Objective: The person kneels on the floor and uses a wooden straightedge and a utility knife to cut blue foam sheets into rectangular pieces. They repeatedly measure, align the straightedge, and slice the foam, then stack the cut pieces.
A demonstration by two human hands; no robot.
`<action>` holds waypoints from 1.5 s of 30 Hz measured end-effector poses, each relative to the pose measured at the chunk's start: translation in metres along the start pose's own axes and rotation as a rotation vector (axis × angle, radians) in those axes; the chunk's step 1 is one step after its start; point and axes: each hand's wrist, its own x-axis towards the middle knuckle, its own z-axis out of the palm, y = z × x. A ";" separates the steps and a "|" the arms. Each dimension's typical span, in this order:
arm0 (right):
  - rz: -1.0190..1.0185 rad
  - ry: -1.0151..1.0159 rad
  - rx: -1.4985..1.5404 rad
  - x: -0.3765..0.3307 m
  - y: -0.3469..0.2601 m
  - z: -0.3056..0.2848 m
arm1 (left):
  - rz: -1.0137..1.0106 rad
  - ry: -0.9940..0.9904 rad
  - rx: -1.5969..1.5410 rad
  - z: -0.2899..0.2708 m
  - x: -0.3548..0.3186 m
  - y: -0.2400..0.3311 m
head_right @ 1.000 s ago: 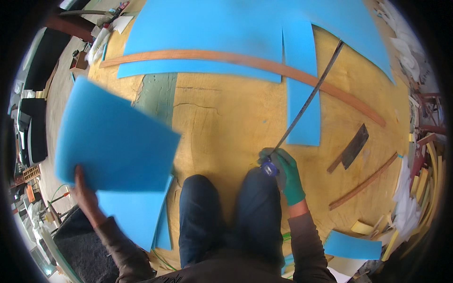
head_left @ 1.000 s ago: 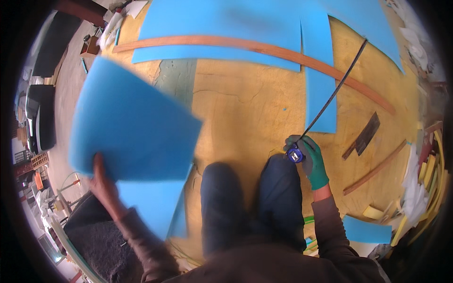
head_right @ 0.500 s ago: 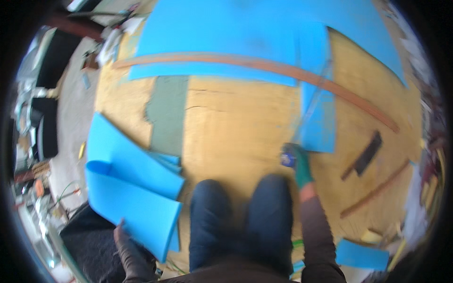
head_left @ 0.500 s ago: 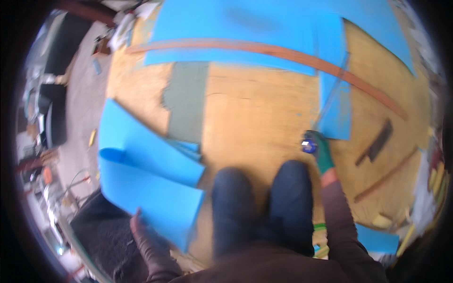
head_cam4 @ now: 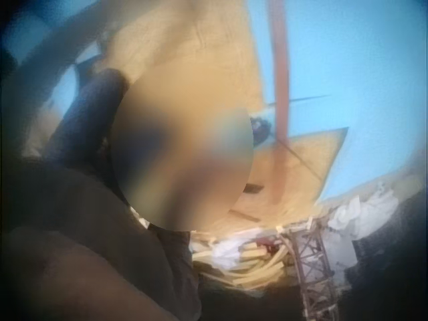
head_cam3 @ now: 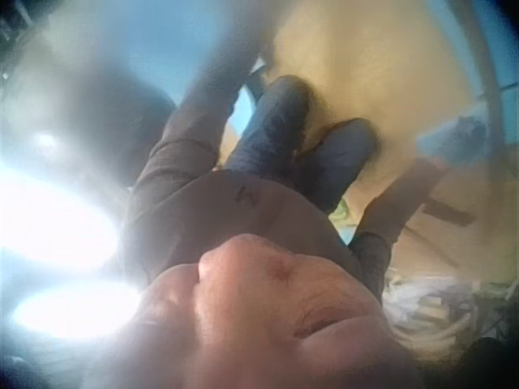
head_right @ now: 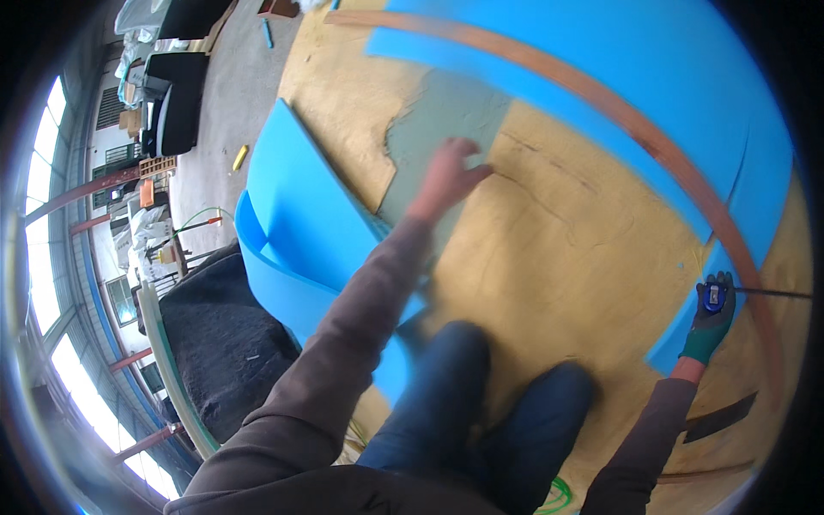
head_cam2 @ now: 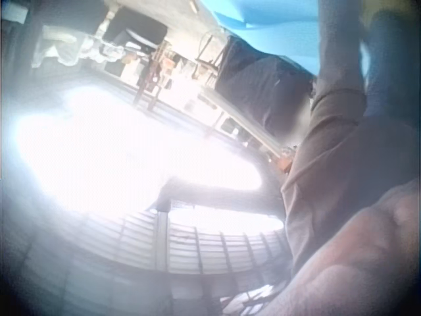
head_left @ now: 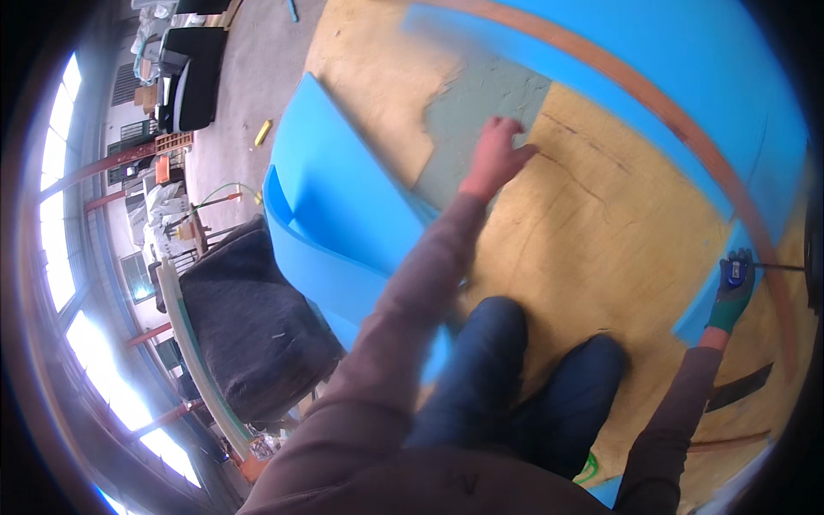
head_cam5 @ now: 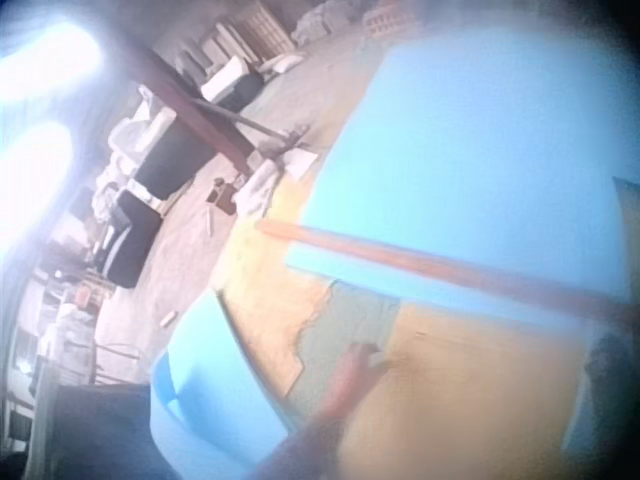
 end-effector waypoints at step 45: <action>0.130 0.408 0.147 -0.013 0.004 0.063 | 0.689 -0.350 0.092 0.115 0.194 0.217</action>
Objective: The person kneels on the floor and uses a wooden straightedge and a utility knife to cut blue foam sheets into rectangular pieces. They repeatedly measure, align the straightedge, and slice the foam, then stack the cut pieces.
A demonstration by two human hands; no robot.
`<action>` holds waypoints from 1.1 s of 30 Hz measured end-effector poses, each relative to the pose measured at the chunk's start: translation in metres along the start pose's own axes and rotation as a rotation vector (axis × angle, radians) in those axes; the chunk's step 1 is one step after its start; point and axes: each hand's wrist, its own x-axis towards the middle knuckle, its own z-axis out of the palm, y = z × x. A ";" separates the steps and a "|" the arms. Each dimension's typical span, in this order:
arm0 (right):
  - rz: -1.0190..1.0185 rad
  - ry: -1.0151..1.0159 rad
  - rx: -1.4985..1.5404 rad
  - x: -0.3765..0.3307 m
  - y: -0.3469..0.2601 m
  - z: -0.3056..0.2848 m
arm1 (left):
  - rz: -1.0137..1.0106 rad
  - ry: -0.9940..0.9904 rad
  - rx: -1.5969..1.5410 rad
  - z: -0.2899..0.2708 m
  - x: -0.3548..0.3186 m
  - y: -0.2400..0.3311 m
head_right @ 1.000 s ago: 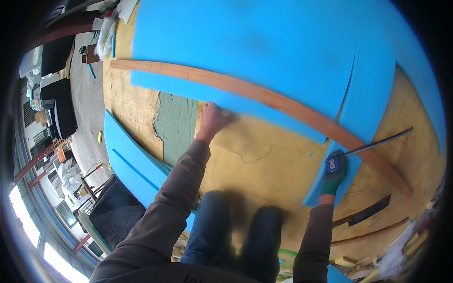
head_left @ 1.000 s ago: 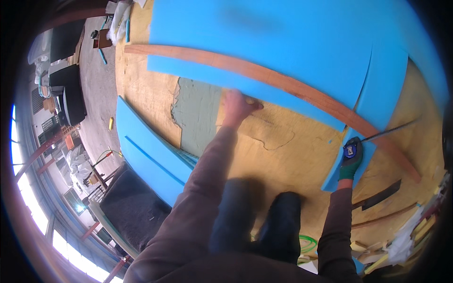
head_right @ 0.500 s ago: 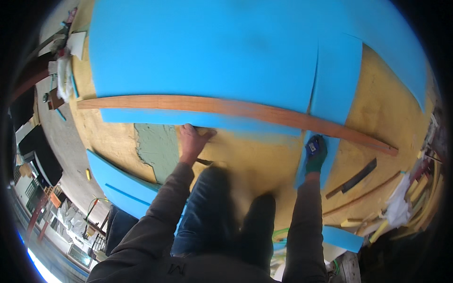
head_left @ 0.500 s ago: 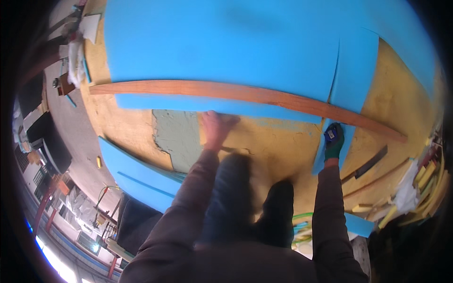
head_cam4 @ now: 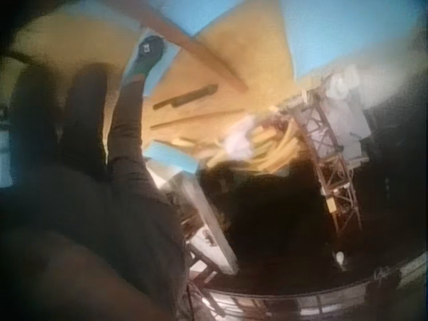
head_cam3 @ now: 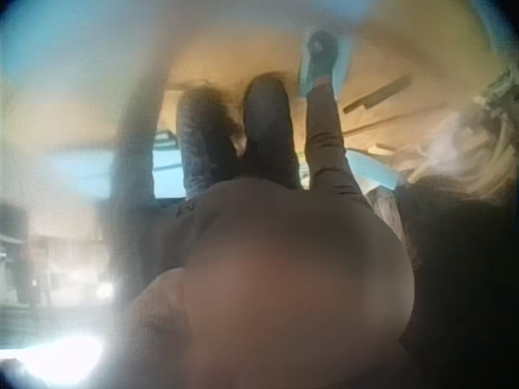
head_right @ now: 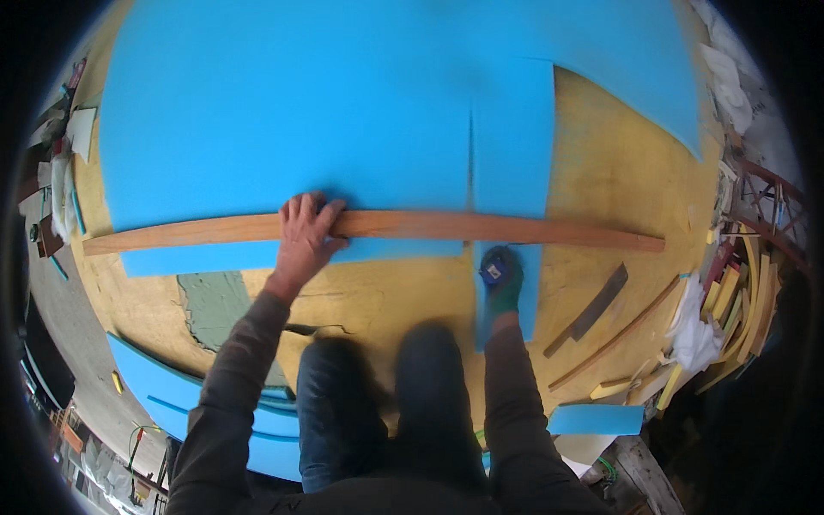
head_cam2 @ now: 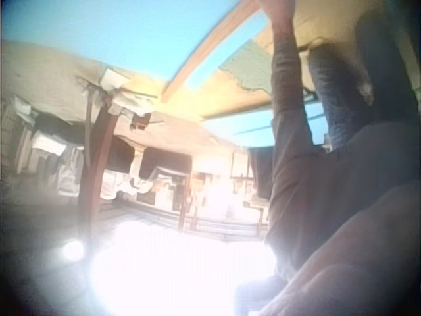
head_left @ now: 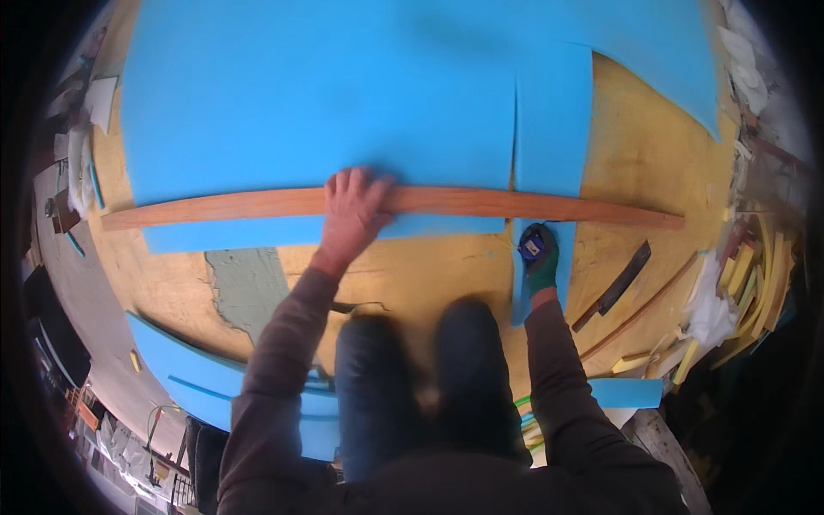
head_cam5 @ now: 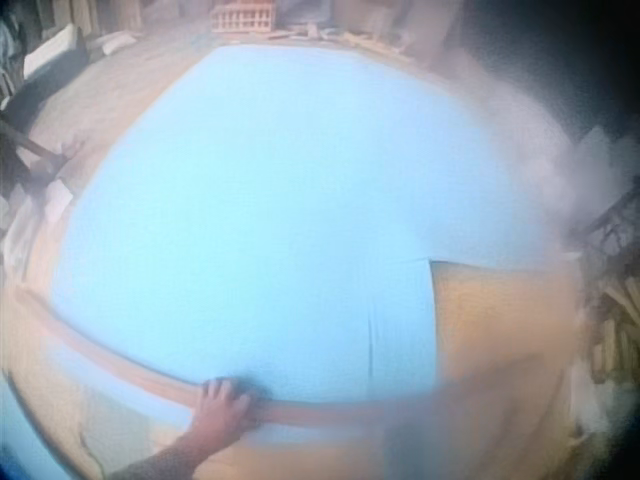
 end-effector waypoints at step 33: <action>0.048 -0.156 -0.291 -0.137 -0.012 0.090 | 0.076 0.053 0.249 0.046 0.068 0.027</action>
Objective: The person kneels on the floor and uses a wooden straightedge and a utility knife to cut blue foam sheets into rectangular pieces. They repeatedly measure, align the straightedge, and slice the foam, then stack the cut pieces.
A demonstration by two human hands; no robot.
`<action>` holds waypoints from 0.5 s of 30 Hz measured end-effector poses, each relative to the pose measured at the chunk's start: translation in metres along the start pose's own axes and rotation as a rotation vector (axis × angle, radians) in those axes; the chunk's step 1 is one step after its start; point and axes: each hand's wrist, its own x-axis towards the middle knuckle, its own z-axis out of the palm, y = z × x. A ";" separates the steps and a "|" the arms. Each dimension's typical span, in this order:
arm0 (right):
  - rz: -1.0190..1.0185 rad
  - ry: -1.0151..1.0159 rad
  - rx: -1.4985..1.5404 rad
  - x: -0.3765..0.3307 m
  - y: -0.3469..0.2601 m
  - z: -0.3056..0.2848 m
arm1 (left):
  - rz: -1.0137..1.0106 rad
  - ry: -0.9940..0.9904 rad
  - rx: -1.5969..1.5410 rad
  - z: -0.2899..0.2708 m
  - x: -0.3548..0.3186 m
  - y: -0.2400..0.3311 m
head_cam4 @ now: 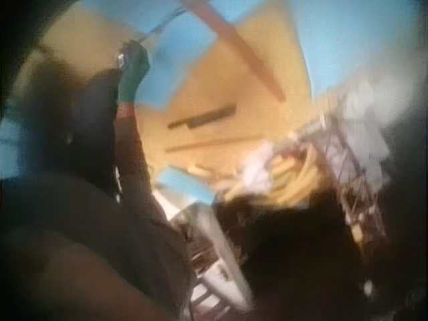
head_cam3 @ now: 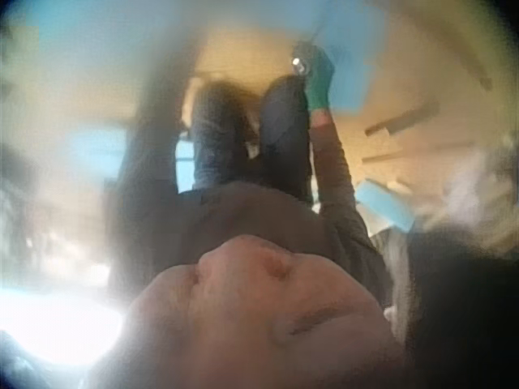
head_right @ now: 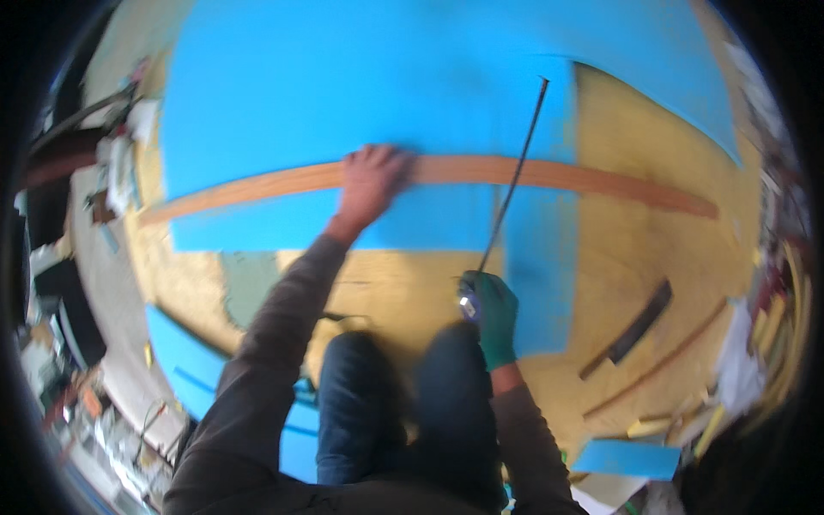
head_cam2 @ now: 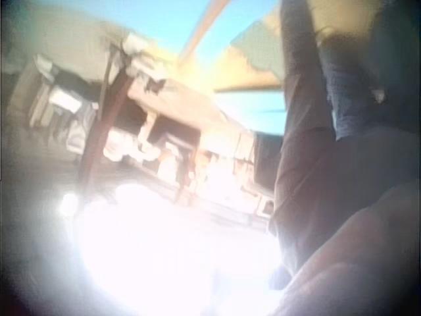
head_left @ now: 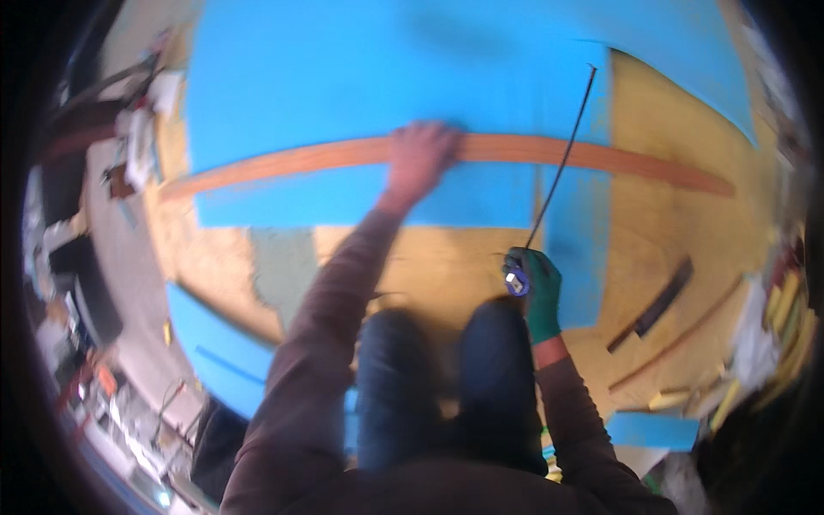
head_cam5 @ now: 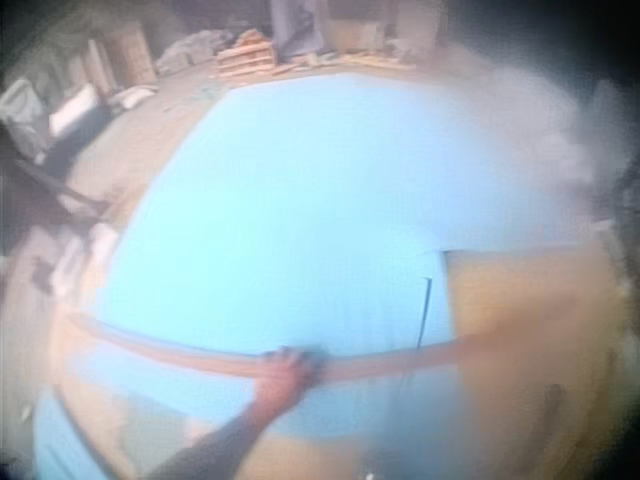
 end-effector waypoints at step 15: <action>0.011 -0.597 -0.600 -0.028 0.077 0.208 | -1.022 0.272 -1.074 -0.065 -0.235 0.015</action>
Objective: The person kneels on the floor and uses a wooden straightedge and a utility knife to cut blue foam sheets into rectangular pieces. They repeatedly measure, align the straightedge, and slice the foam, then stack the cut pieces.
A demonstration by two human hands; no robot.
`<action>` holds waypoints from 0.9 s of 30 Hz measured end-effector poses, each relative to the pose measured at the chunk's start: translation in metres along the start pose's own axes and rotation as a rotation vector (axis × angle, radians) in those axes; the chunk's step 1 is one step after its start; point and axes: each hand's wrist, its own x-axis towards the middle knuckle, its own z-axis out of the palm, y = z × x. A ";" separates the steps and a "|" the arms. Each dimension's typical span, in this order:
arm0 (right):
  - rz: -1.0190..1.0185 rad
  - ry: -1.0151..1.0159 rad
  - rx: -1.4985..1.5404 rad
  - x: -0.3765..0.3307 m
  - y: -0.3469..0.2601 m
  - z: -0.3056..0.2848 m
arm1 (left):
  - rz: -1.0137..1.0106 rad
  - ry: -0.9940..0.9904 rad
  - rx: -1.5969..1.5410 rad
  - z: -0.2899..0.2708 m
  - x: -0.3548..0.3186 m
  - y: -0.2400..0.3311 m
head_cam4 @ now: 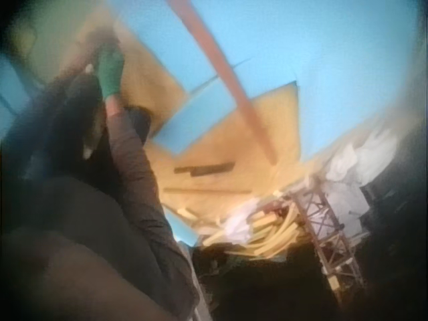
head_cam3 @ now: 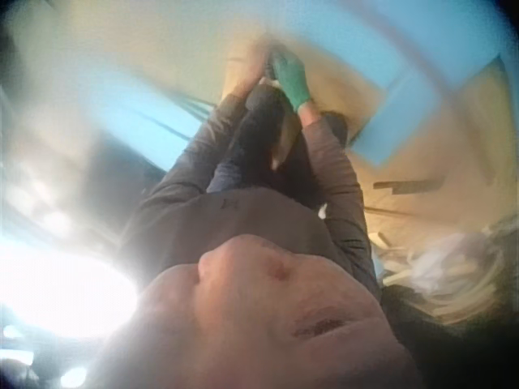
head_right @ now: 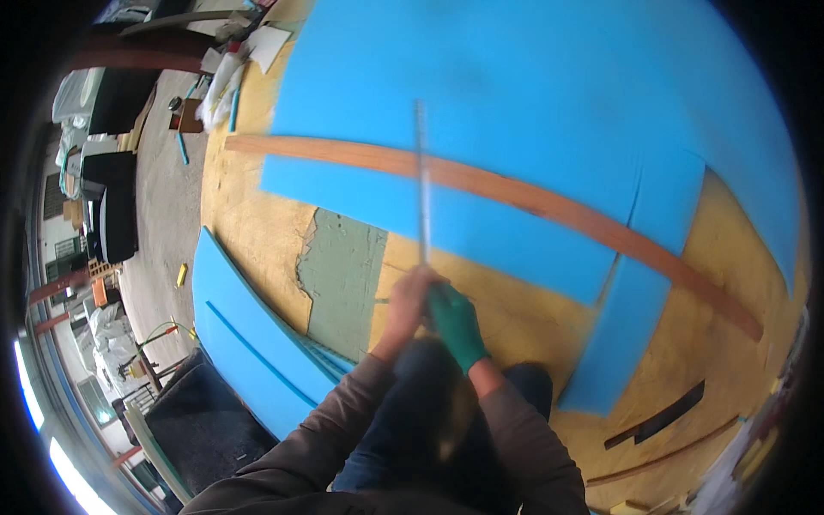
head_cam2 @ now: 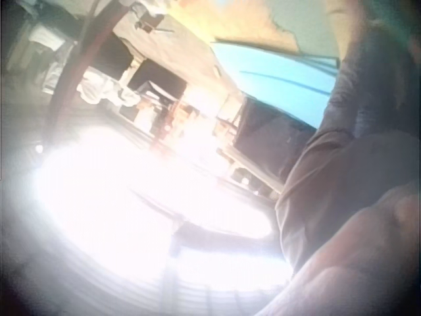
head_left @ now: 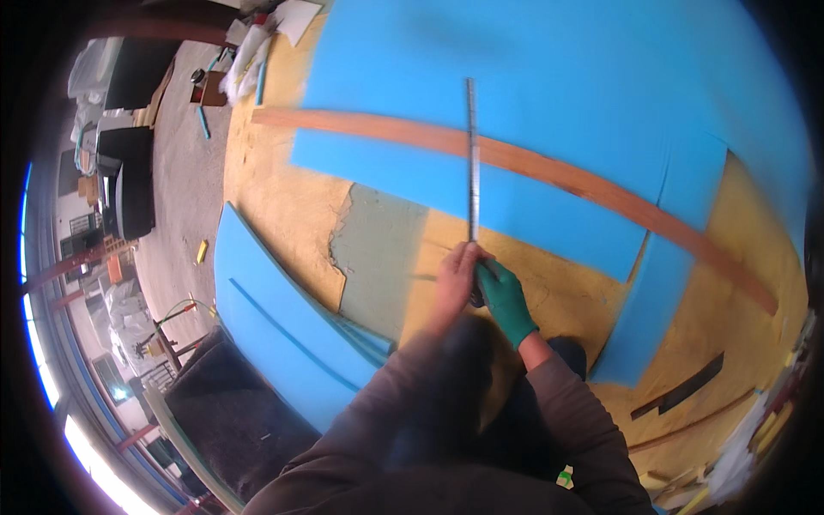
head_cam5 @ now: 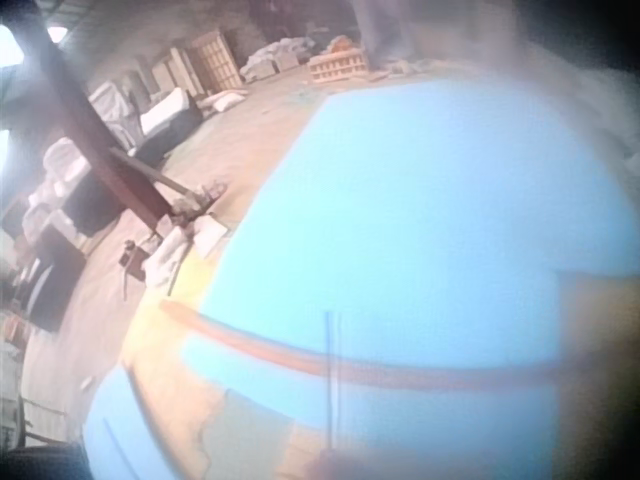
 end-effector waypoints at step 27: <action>-0.949 0.394 -1.481 0.160 -0.085 -0.127 | -0.048 0.267 0.274 -0.229 0.073 -0.098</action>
